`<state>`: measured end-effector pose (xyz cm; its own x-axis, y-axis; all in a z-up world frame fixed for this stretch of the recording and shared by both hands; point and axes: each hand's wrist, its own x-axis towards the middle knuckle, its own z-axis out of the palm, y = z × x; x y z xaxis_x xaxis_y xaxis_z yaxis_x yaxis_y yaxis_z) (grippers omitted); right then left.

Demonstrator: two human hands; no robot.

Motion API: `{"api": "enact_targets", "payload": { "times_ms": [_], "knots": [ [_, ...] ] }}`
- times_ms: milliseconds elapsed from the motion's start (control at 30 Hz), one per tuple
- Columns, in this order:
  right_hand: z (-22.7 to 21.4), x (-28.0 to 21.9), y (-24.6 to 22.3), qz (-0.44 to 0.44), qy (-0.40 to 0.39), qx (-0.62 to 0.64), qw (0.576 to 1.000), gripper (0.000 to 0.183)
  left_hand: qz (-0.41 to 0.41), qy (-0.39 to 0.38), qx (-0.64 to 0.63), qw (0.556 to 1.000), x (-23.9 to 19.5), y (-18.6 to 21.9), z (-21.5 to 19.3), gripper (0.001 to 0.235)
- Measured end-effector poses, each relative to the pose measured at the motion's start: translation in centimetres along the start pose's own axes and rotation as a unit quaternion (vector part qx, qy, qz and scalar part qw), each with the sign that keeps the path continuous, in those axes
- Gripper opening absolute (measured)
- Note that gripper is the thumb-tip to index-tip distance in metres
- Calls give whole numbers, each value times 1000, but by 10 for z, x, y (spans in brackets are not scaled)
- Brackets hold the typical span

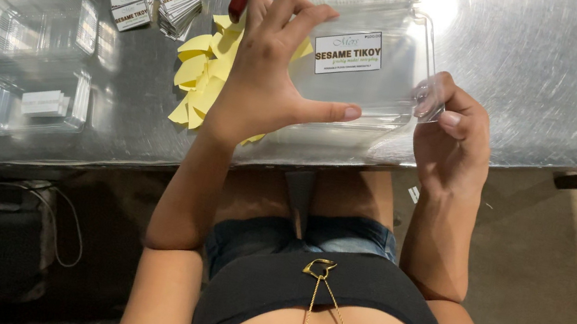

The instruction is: The person peels small white labels from a stack and applies them to the lids of clear plastic food containers. The person works at a stainless steel table, handling the containers and labels by hand to create a stack of labeled items.

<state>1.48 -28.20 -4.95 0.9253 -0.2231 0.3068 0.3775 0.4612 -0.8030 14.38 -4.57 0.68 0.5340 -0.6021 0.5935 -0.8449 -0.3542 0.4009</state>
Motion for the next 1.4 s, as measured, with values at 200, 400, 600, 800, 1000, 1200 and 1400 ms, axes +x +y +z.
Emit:
{"api": "enact_targets", "payload": {
  "times_ms": [200, 400, 600, 800, 1000, 1200, 1400],
  "knots": [
    [0, 1, -2, 20, 19, -20, 999, 31, 7, 1, 1, 1000, 1, -2, 2, 97],
    [-2, 1, -2, 19, 10, -17, 1000, 31, 8, 4, 1, 1000, 0, -3, 4, 98],
    [-5, -1, 0, 10, 0, -8, 1000, 25, 14, 9, -5, 1000, -1, -5, 6, 97],
    [-10, 3, 16, -28, -47, 63, 996, 15, 5, 10, -70, 997, 0, -12, 5, 92],
    [-1, 2, 13, -34, -11, 33, 999, 14, 10, 12, -93, 996, -1, -16, 2, 92],
    [3, -1, 19, -92, 54, -66, 992, 10, 6, 21, -97, 995, -1, -17, 3, 92],
    [-14, 0, 45, -137, 105, -202, 964, 15, -36, 22, -259, 965, 3, -37, -1, 84]
  ]
}}
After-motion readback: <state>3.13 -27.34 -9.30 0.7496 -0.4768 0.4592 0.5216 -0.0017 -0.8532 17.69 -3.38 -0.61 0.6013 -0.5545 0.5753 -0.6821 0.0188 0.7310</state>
